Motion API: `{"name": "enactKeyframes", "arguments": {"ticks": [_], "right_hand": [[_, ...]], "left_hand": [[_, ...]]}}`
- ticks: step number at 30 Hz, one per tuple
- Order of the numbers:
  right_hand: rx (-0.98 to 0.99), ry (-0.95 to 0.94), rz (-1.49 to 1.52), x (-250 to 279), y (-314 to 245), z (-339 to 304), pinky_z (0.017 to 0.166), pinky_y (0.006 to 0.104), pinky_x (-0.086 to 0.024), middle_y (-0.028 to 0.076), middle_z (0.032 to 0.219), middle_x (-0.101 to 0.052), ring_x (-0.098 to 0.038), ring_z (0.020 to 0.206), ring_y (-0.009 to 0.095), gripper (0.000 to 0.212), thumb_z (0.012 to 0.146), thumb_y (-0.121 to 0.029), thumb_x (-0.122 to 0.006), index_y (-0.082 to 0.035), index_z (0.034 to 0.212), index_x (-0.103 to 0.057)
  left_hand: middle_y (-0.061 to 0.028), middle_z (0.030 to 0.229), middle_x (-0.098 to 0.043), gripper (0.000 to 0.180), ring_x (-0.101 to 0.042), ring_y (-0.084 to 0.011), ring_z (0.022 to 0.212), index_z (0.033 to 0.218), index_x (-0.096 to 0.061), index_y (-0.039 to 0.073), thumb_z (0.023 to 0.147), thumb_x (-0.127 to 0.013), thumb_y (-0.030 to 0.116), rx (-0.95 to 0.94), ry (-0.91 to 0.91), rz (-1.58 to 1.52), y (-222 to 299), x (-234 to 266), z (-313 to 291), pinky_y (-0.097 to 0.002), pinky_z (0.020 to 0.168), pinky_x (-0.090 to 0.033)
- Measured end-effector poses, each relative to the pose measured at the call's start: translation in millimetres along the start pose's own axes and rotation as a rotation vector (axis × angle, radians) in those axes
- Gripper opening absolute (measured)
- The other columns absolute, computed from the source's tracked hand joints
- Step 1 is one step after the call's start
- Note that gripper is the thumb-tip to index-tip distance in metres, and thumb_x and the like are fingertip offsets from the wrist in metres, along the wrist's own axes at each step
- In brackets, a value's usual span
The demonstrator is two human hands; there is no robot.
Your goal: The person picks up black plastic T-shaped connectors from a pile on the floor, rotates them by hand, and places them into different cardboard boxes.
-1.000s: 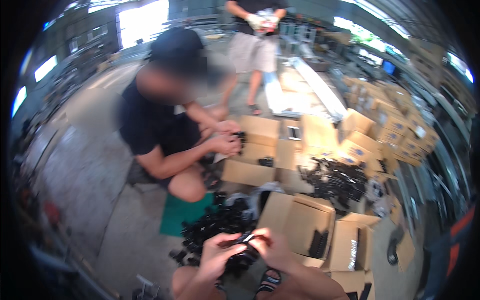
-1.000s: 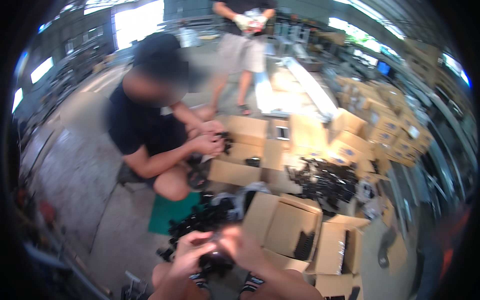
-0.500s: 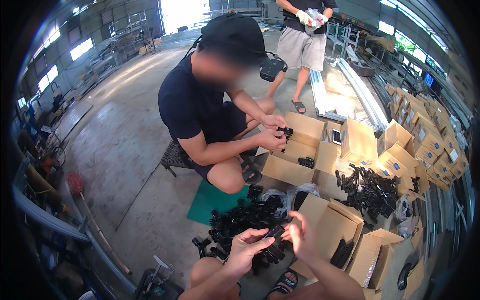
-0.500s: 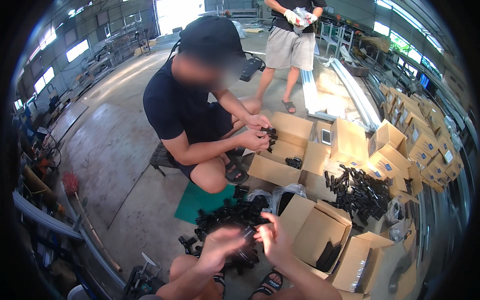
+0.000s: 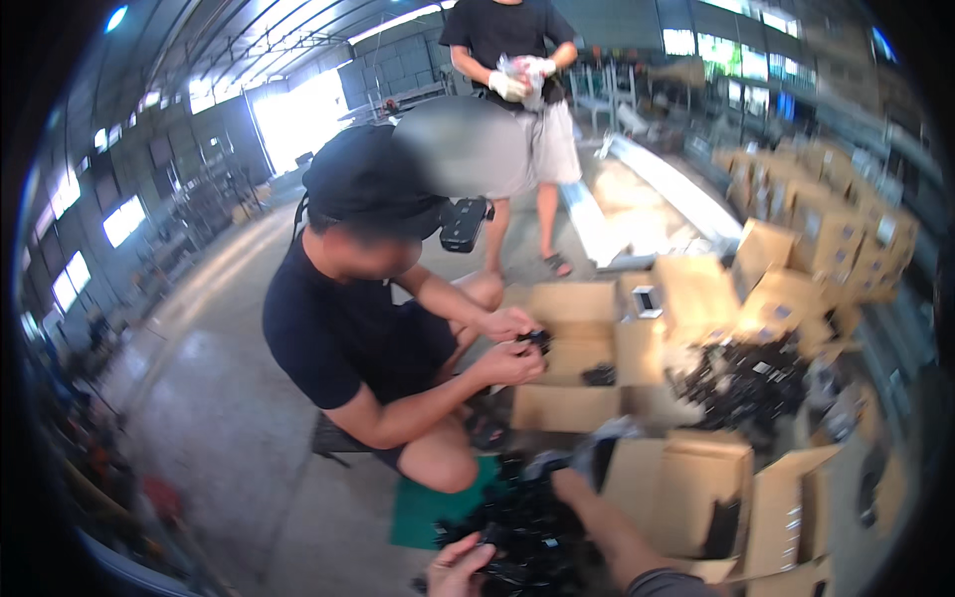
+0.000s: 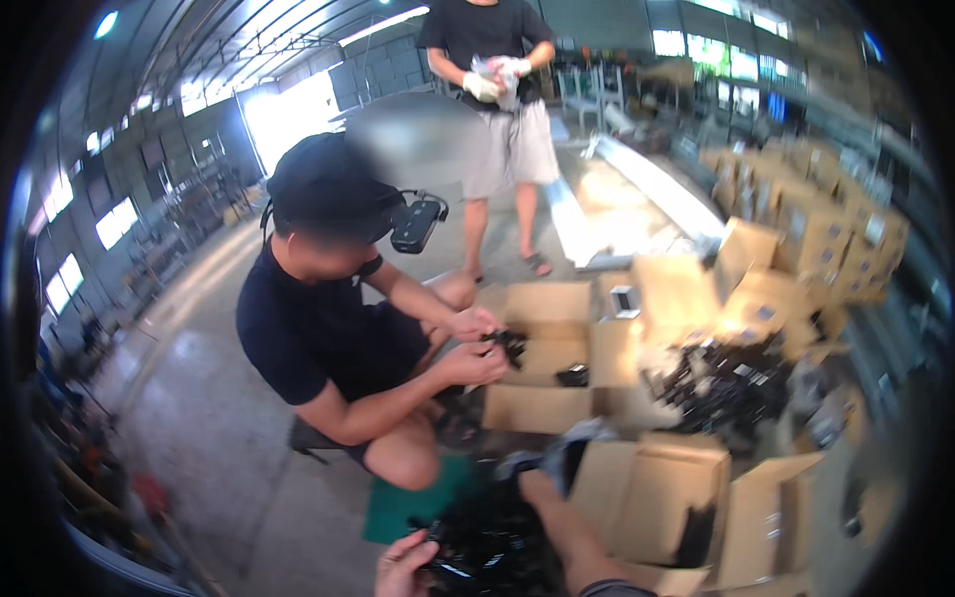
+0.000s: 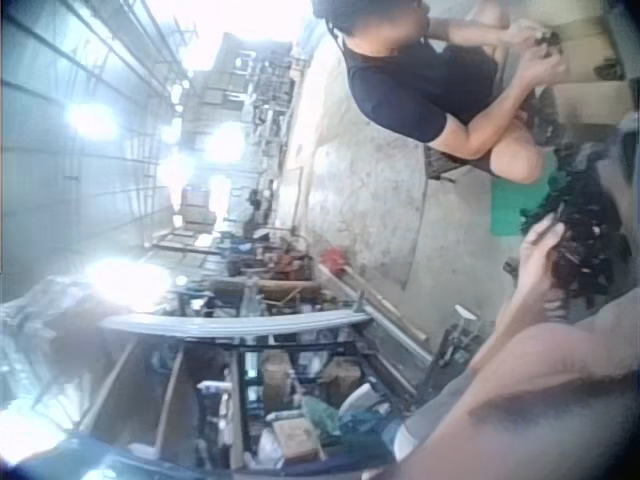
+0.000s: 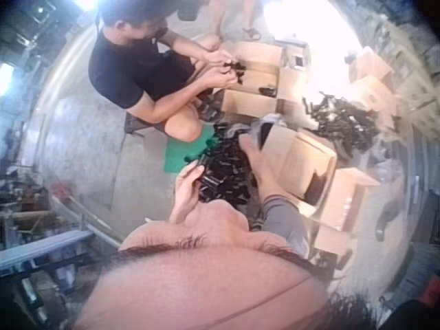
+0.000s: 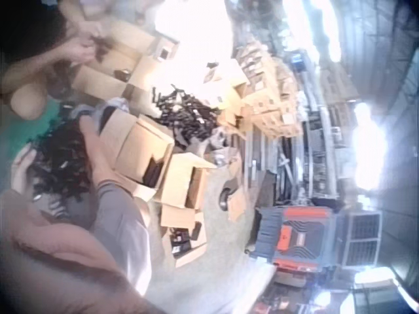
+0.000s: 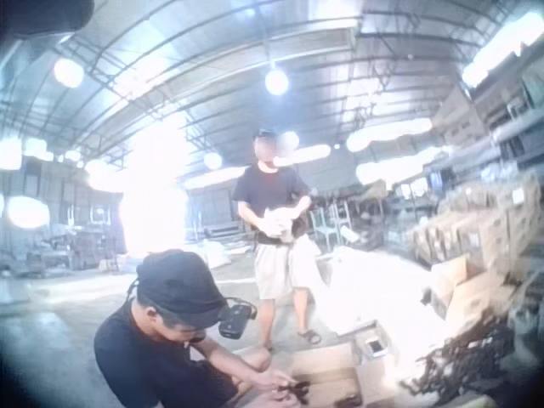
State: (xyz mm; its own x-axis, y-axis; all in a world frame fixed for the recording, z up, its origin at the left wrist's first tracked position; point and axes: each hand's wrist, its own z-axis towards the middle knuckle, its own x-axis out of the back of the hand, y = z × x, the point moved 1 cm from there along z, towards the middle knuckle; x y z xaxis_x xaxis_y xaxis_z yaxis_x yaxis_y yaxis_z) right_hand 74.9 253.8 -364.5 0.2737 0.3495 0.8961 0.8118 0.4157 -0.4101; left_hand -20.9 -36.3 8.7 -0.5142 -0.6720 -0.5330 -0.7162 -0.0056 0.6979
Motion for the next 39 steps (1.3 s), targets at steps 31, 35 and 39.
{"name": "enactKeyframes", "arguments": {"ticks": [31, 35, 39], "right_hand": [[0.092, 0.045, -0.228, -22.3, -11.9, 5.4, 0.078, 0.0409, -0.056, 0.017, 0.099, -0.071, -0.069, 0.092, 0.032, 0.020, 0.085, -0.010, -0.056, -0.003, 0.092, -0.073], [0.059, -0.107, -0.335, -24.4, -17.6, 3.9, 0.080, 0.0417, -0.055, 0.017, 0.100, -0.070, -0.069, 0.095, 0.032, 0.019, 0.086, -0.012, -0.056, -0.004, 0.092, -0.073], [0.026, -0.140, -0.330, -22.9, -8.5, 2.0, 0.081, 0.0422, -0.055, 0.017, 0.100, -0.070, -0.068, 0.097, 0.031, 0.018, 0.085, -0.013, -0.059, -0.004, 0.094, -0.071]], "left_hand": [[-0.0087, 0.098, -0.069, 0.033, -0.066, -0.0158, 0.089, 0.118, -0.063, 0.004, 0.085, -0.070, 0.000, 0.045, -0.067, 0.137, -2.1, 14.9, 24.0, -0.0304, 0.080, -0.054], [-0.0084, 0.098, -0.069, 0.032, -0.066, -0.0153, 0.088, 0.117, -0.063, 0.005, 0.086, -0.070, 0.002, 0.021, -0.082, 0.158, 2.1, 16.1, 17.9, -0.0295, 0.081, -0.053], [-0.0082, 0.096, -0.070, 0.033, -0.066, -0.0152, 0.088, 0.117, -0.063, 0.006, 0.086, -0.071, 0.003, 0.009, -0.106, 0.108, 9.4, 6.9, 7.3, -0.0298, 0.081, -0.052]]}}
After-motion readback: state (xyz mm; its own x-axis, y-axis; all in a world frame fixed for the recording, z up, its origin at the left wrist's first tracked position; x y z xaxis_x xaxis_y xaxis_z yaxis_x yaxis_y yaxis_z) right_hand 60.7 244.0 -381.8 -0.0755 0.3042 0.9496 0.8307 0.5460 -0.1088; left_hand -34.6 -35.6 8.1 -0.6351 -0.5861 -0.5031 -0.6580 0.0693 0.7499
